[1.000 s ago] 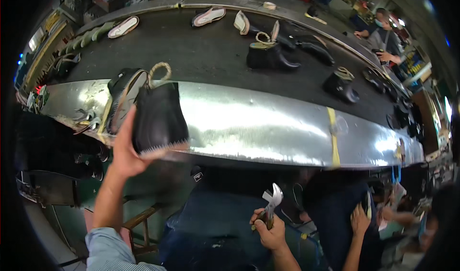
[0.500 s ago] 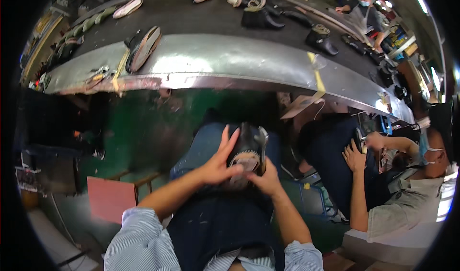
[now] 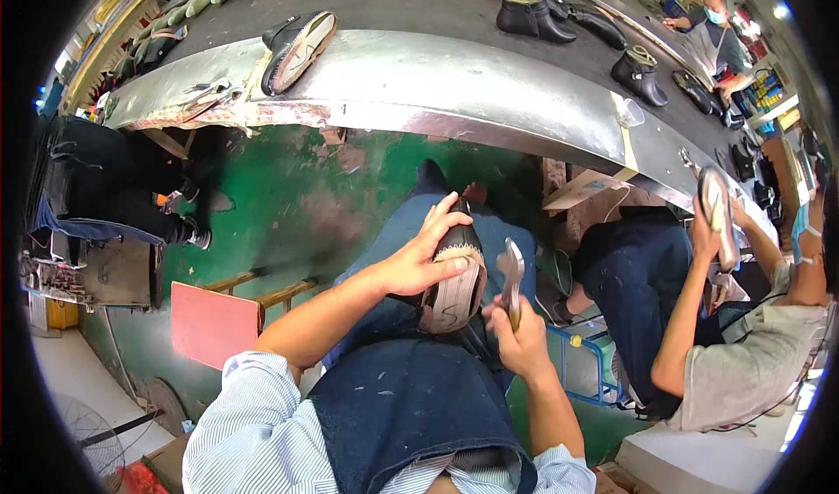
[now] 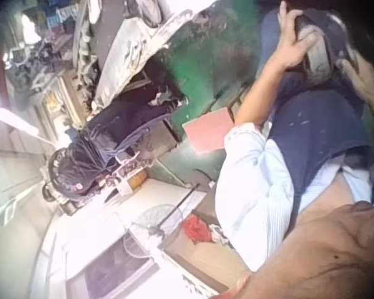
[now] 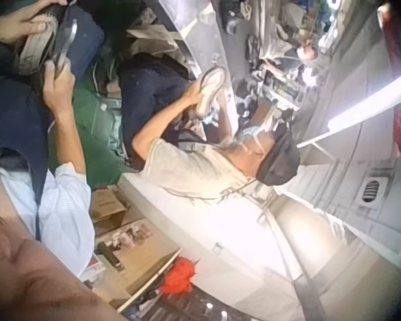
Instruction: Pulling and securing the shoe upper over a last using lasting pincers.
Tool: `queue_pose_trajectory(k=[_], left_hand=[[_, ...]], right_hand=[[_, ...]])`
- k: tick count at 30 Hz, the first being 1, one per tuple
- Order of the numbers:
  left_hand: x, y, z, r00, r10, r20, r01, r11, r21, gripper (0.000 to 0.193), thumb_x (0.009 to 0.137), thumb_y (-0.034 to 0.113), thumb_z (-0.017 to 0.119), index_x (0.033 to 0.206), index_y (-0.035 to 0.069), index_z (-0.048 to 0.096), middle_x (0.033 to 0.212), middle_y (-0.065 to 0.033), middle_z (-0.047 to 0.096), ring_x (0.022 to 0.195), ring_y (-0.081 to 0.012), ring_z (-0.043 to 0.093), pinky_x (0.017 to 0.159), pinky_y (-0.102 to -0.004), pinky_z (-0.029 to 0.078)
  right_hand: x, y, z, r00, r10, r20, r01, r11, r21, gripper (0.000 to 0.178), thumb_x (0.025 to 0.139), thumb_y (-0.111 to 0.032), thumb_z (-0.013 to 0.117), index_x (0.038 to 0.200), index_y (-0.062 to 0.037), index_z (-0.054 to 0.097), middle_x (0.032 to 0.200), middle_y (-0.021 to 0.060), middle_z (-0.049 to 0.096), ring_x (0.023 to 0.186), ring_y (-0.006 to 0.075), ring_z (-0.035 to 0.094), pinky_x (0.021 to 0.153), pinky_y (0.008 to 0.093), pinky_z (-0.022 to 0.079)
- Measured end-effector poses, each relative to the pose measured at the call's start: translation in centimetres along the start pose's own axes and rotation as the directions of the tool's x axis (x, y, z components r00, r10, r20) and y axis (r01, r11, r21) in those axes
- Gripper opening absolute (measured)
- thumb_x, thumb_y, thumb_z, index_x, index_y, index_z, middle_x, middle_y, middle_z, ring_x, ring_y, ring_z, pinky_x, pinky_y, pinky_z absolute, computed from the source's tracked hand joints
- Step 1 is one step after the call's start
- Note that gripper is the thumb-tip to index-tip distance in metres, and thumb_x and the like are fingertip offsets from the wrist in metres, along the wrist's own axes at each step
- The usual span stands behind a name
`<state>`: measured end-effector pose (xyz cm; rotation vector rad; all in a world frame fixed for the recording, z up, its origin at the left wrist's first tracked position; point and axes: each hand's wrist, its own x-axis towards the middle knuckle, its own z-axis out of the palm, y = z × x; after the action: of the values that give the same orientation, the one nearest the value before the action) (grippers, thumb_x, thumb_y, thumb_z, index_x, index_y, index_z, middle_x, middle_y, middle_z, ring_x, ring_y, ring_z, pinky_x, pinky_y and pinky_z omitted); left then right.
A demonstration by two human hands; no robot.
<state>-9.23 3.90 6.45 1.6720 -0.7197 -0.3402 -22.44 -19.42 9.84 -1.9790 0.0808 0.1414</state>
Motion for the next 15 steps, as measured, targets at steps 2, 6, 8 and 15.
queue_pose_trajectory(k=[2,6,8,15], left_hand=[[0.3,-0.8,-0.1,0.999,-0.034,-0.016,0.033,0.999,-0.023,0.066,0.099,0.037,0.065,0.153,0.016,0.034,0.168,-0.0251,-0.003,0.156,-0.0369,0.006,0.121,-0.0487,0.019],[1.3,-1.8,0.0,0.998,-0.058,0.036,0.059,0.998,-0.017,0.064,0.101,0.040,0.060,0.153,0.016,0.032,0.168,-0.0247,-0.003,0.156,-0.0369,0.006,0.121,-0.0493,0.019],[1.7,-2.1,0.1,0.997,-0.066,0.044,0.067,0.997,-0.027,0.065,0.101,0.040,0.059,0.154,0.016,0.031,0.168,-0.0246,-0.003,0.156,-0.0375,0.006,0.122,-0.0499,0.019],[2.9,-4.0,-0.3,0.978,-0.153,0.143,0.141,0.986,0.090,0.064,0.101,0.035,0.060,0.154,0.014,0.030,0.168,-0.0235,0.003,0.156,-0.0392,0.010,0.122,-0.0504,0.020]], right_hand=[[-1.1,-0.6,-0.5,0.988,0.058,0.143,-0.060,0.998,0.006,0.028,0.100,-0.020,0.060,0.120,0.0001,0.062,0.084,0.0116,0.072,0.075,0.0221,0.071,0.074,0.0355,0.055],[-0.6,-0.7,-0.8,0.944,0.164,0.285,-0.197,0.976,0.089,0.031,0.100,-0.023,0.061,0.122,-0.0004,0.064,0.087,0.0088,0.072,0.081,0.0155,0.070,0.075,0.0325,0.054],[0.5,-0.6,-0.9,0.914,0.189,0.359,-0.236,0.967,0.091,0.035,0.103,-0.019,0.058,0.129,0.0037,0.057,0.111,0.0078,0.070,0.100,0.0147,0.066,0.085,0.0301,0.053],[4.0,-0.9,-2.8,0.801,0.304,0.515,-0.470,0.853,0.226,0.027,0.104,-0.019,0.057,0.120,0.0032,0.058,0.099,0.0085,0.070,0.085,0.0188,0.068,0.073,0.0350,0.056]])
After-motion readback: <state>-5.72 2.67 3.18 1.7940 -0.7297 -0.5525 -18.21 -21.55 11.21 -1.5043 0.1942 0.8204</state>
